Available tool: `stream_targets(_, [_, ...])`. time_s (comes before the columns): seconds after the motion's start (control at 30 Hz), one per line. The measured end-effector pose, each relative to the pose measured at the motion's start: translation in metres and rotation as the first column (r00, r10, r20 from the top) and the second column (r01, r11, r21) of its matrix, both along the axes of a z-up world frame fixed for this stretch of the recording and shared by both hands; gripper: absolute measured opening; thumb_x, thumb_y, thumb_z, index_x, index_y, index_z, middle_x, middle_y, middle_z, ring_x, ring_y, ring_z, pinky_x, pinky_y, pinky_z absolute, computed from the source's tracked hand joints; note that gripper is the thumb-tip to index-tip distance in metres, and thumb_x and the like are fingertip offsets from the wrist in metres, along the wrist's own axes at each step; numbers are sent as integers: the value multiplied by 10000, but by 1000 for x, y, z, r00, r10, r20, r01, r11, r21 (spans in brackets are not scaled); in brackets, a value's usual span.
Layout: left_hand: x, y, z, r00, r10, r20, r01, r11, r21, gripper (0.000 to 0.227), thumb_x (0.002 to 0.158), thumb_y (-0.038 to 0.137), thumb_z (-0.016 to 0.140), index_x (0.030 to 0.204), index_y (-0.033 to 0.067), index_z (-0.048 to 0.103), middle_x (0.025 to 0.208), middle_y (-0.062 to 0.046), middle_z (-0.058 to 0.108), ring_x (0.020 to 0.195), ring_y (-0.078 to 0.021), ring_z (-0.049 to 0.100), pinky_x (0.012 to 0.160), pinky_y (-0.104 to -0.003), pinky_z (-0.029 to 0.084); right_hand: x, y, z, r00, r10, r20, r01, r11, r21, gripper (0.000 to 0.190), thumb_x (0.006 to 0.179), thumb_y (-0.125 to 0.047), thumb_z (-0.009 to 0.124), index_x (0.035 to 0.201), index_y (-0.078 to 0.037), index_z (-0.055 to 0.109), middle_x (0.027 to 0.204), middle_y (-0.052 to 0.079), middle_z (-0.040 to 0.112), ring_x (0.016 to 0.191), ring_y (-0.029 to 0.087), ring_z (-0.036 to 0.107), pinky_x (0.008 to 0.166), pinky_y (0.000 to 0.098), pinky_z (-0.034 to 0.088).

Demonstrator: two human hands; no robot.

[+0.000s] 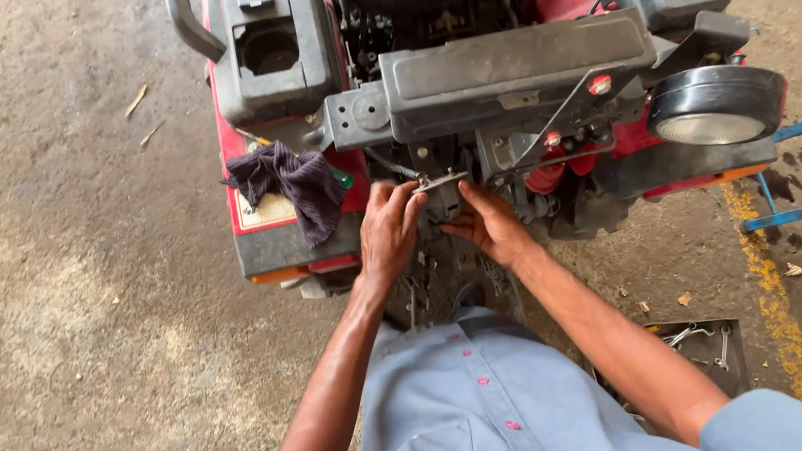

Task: The recorder repairs and adjusts components of a small tractor, including wiring and internal panels.

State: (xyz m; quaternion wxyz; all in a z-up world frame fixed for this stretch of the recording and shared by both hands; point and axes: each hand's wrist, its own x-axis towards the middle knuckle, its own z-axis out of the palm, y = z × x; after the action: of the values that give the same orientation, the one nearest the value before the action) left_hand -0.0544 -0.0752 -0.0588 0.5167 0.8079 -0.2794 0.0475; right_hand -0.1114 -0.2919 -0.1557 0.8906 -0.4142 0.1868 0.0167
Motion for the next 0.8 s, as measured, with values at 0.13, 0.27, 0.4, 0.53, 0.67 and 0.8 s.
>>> stream_targets(0.13, [2, -10, -4, 977, 27, 213, -8, 996, -91, 226, 1036, 233, 600, 1128, 33, 652, 1077, -166, 655, 952, -351, 666, 802, -424, 534, 10, -3, 15, 988, 155, 18, -155, 988, -26, 424, 986, -448, 631, 1238, -107, 628, 1131, 46, 727, 987, 192, 745, 847, 397, 648])
stream_targets(0.27, [3, -21, -14, 989, 60, 138, -53, 997, -55, 189, 1044, 205, 586, 1098, 36, 650, 1005, -151, 657, 902, -361, 663, 746, -434, 523, 13, 16, 25, 967, 239, 87, -244, 969, 47, 532, 935, -564, 534, 1282, -169, 616, 1195, 9, 732, 995, 204, 764, 760, 345, 619])
stream_targets(0.4, [3, -28, -8, 987, 136, 85, -131, 990, -59, 209, 1064, 230, 546, 1013, 45, 630, 920, -140, 617, 816, -369, 646, 685, -448, 503, 15, 20, 32, 988, 122, 97, -118, 992, -51, 583, 1012, -609, 504, 1283, -110, 636, 1111, 66, 751, 945, 214, 752, 772, 356, 627])
stream_targets(0.53, [4, -32, 1, 984, 171, 48, -170, 985, -38, 272, 1079, 277, 513, 976, 41, 601, 893, -140, 599, 774, -382, 630, 641, -464, 481, 18, 21, 51, 993, 110, -36, -113, 991, -77, 618, 966, -648, 514, 1239, -114, 660, 1041, 70, 768, 889, 216, 773, 754, 353, 640])
stream_targets(0.67, [13, -40, 8, 976, 211, 48, -209, 977, -51, 313, 1091, 298, 506, 949, 34, 596, 886, -157, 600, 784, -401, 616, 649, -468, 467, 31, 11, 68, 984, 105, -143, -125, 982, -145, 641, 915, -703, 500, 1189, -155, 687, 965, 60, 777, 816, 202, 774, 690, 330, 633])
stream_targets(0.8, [21, -44, 25, 961, 258, -98, -259, 966, 6, 370, 1086, 355, 499, 934, 40, 619, 846, -170, 626, 770, -414, 622, 642, -482, 463, 45, 1, 81, 957, 146, -250, -187, 971, -147, 664, 935, -719, 500, 1104, -110, 705, 901, 84, 776, 753, 222, 765, 641, 346, 616])
